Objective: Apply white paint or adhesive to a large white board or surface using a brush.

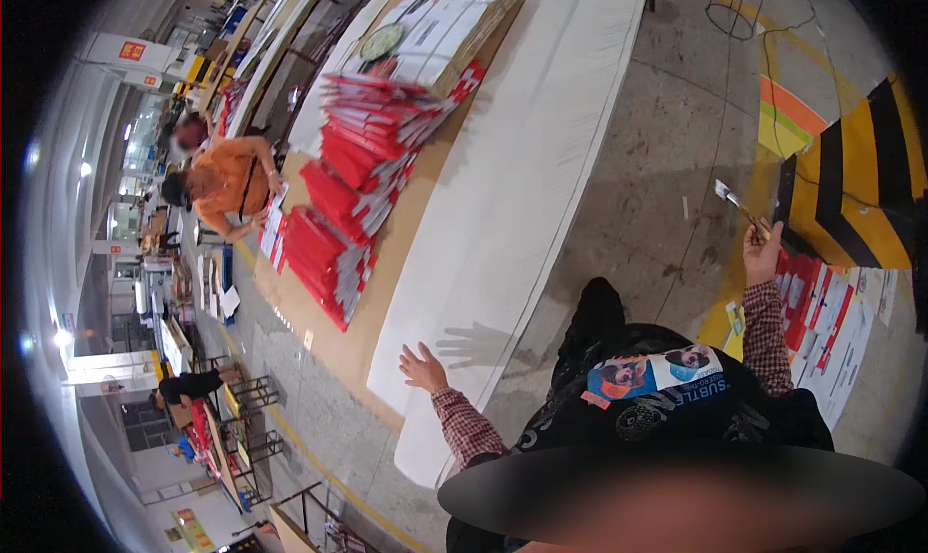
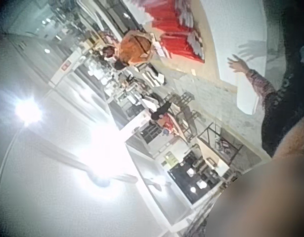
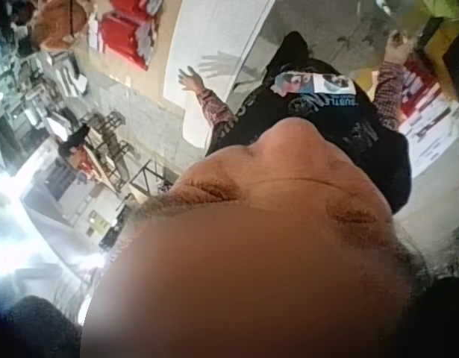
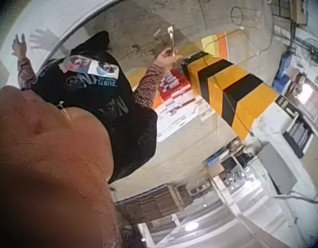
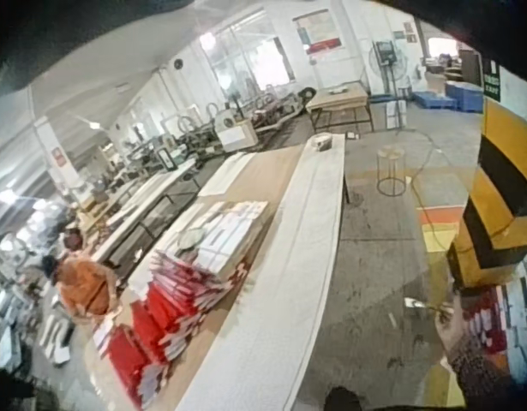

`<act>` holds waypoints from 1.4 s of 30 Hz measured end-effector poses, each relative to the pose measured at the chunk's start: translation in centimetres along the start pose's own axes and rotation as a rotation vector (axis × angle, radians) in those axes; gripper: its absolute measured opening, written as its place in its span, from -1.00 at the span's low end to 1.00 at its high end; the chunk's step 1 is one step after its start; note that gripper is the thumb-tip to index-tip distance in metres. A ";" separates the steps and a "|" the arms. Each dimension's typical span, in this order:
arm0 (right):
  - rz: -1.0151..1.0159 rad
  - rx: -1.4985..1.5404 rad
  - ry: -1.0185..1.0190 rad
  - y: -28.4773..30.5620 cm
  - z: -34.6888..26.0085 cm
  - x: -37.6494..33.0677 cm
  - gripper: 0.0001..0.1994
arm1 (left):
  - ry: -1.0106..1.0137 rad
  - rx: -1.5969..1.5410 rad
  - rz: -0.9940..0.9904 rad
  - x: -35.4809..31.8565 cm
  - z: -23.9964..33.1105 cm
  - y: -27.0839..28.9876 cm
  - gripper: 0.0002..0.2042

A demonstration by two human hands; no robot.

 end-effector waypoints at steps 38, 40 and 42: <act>-0.702 -0.869 0.933 -83.5 -10.5 87.1 -0.66 | -0.746 -0.394 -0.450 -5.2 106.6 -19.8 -0.61; -0.770 -0.948 0.949 -87.9 -8.3 90.4 -0.65 | -0.658 -0.368 -0.445 -5.3 106.3 -19.7 -0.65; -0.875 -1.164 0.798 -90.8 -4.9 92.1 -0.62 | -0.584 -0.404 -0.431 -5.3 105.9 -19.8 -0.67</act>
Point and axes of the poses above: each hand's wrist, its own x-axis towards the middle knuckle, its own y-axis out of the back of the hand, z = x × y, the point moved 6 cm from there along x, towards the middle knuckle, and after that the axes turned 2 degrees about -x, right-handed, at the moved point
